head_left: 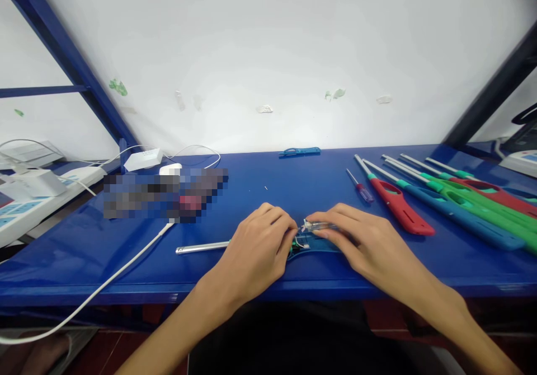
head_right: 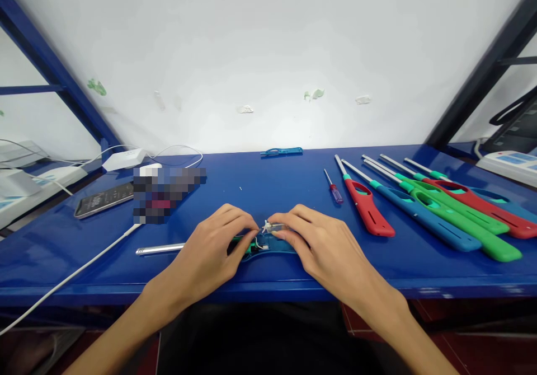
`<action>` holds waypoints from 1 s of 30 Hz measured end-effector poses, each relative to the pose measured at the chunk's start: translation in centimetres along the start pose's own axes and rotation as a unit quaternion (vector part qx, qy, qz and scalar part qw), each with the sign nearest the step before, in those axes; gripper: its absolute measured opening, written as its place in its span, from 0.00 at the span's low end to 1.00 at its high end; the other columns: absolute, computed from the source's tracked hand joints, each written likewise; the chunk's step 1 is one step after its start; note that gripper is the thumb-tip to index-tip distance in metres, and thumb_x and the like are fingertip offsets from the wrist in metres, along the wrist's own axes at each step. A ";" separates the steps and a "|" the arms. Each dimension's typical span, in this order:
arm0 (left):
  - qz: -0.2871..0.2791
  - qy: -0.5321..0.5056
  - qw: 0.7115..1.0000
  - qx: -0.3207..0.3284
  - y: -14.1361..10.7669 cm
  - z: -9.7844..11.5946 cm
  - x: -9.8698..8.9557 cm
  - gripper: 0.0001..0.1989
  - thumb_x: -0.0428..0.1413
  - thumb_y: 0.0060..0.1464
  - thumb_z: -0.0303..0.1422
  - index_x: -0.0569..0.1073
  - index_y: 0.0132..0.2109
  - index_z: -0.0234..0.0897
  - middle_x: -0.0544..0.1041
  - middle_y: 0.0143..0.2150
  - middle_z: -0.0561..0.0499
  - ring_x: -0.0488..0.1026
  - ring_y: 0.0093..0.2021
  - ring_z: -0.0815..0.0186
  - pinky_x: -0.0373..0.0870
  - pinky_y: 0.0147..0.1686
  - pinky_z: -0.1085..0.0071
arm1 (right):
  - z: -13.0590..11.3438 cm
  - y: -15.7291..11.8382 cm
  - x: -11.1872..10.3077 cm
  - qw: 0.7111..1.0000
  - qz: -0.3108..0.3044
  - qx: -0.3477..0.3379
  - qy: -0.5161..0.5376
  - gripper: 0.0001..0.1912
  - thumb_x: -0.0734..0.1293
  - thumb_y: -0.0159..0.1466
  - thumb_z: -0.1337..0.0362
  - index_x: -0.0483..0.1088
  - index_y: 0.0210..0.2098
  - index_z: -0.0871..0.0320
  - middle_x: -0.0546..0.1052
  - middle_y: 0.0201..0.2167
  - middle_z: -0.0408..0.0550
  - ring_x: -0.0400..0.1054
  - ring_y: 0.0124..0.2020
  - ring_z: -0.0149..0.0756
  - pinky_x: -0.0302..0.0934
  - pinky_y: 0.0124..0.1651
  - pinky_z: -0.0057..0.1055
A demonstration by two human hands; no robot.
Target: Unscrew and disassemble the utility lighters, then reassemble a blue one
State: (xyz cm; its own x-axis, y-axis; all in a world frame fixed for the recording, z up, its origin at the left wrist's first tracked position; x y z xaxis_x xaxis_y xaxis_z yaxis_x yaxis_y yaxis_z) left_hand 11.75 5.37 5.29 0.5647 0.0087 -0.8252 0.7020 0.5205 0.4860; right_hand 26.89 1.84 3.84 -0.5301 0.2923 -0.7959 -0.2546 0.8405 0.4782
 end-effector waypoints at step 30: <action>-0.012 0.047 0.998 0.028 -0.2 0.5 0.4 0.09 0.50 0.69 0.22 0.75 0.42 0.33 0.78 0.40 0.48 0.70 0.40 0.61 0.70 0.40 0.63 | -1.0 -0.1 0.6 0.997 -0.035 -0.064 -0.004 0.16 0.59 0.77 0.64 0.73 0.58 0.52 0.78 0.46 0.49 0.75 0.40 0.34 0.69 0.46 0.32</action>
Point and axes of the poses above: each hand's wrist, its own y-axis towards the middle knuckle, its own x-axis out of the palm, z = x × y, the point moved 8 cm from there along y, towards the middle knuckle
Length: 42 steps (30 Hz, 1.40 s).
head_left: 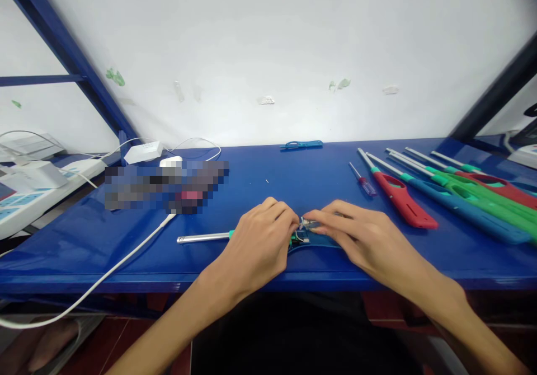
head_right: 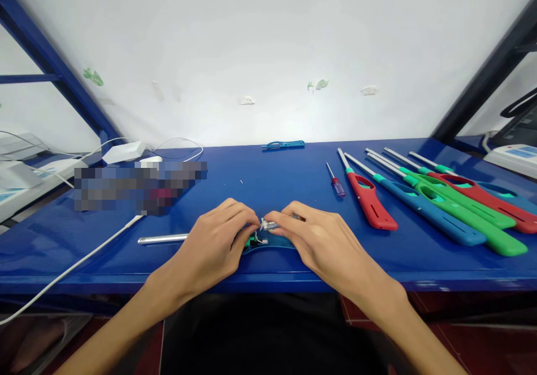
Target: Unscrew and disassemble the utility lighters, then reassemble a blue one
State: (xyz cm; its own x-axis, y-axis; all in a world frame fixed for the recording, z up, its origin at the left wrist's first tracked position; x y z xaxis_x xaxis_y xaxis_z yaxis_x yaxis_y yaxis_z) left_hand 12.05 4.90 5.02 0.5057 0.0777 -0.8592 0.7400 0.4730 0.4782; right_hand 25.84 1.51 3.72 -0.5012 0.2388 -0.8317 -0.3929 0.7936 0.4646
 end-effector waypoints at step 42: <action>0.011 -0.046 0.999 -0.023 -0.2 -0.1 0.0 0.09 0.51 0.66 0.21 0.75 0.40 0.32 0.77 0.38 0.48 0.71 0.39 0.61 0.70 0.38 0.64 | -0.3 0.1 -0.1 1.000 -0.010 -0.011 -0.008 0.17 0.57 0.77 0.63 0.74 0.57 0.53 0.80 0.46 0.52 0.78 0.40 0.36 0.73 0.45 0.30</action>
Point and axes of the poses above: each hand's wrist, its own y-axis towards the middle knuckle, its own x-axis out of the palm, z = x × y, the point moved 8 cm from there along y, towards the middle knuckle
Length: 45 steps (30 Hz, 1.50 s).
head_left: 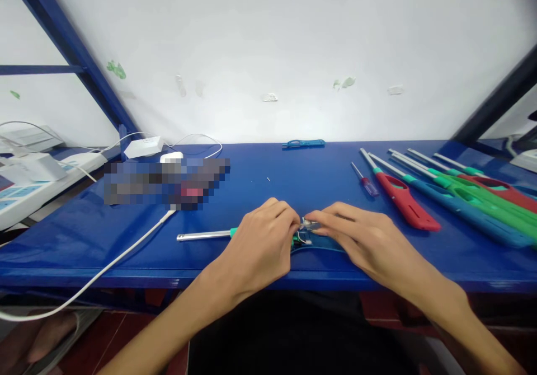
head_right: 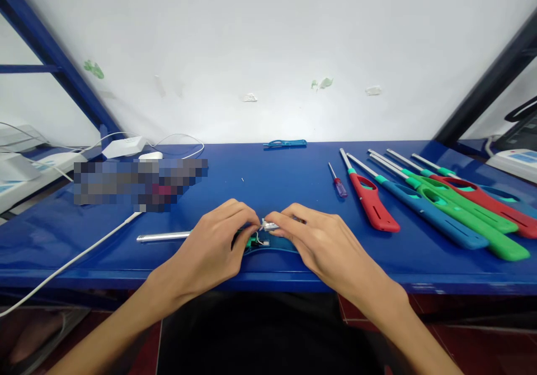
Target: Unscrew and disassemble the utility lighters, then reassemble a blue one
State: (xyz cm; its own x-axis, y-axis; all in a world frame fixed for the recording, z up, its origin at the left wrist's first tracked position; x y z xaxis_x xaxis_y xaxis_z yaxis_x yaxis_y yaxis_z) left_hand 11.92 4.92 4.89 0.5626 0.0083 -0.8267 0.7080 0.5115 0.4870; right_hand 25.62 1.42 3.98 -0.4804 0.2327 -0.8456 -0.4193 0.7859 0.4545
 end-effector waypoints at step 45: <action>-0.080 -0.070 0.992 -0.069 -2.9 -1.4 -1.1 0.13 0.58 0.69 0.36 0.74 0.58 0.43 0.72 0.54 0.50 0.69 0.54 0.60 0.70 0.57 0.60 | 0.8 -1.4 0.8 0.994 -0.035 0.100 -0.010 0.12 0.59 0.77 0.55 0.71 0.55 0.34 0.74 0.50 0.38 0.71 0.50 0.34 0.66 0.54 0.36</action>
Point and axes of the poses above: each hand's wrist, its own y-axis towards the middle knuckle, its own x-axis out of the palm, z = x × y, the point moved 8 cm from there along y, towards the middle knuckle
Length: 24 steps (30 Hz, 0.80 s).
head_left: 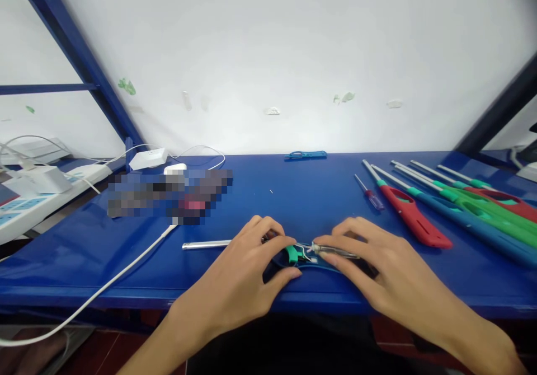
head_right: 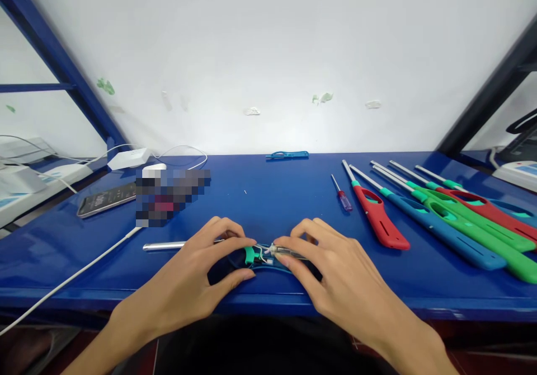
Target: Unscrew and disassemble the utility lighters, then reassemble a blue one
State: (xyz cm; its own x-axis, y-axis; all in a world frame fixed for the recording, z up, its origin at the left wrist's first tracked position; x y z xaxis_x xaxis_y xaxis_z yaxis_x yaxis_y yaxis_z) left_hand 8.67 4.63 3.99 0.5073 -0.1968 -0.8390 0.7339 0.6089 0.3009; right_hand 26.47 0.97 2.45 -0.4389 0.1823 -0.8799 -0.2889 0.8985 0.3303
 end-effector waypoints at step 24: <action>-0.004 0.052 0.998 0.028 0.1 0.0 0.0 0.12 0.56 0.70 0.41 0.71 0.57 0.44 0.73 0.54 0.50 0.70 0.55 0.56 0.70 0.57 0.55 | -0.1 -0.3 0.4 0.999 -0.030 0.000 0.012 0.17 0.56 0.78 0.57 0.68 0.62 0.35 0.72 0.53 0.41 0.71 0.51 0.34 0.68 0.55 0.36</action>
State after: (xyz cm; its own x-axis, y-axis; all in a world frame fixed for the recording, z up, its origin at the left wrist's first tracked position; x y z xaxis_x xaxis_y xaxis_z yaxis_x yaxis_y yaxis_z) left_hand 8.72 4.70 4.06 0.4543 -0.1181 -0.8830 0.7625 0.5641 0.3169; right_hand 26.28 0.75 2.00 -0.4418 0.1183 -0.8893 -0.3146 0.9079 0.2771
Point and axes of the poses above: each hand's wrist, its own y-axis towards the middle knuckle, its own x-axis out of the palm, z = x × y, the point moved 8 cm from there along y, towards the middle knuckle
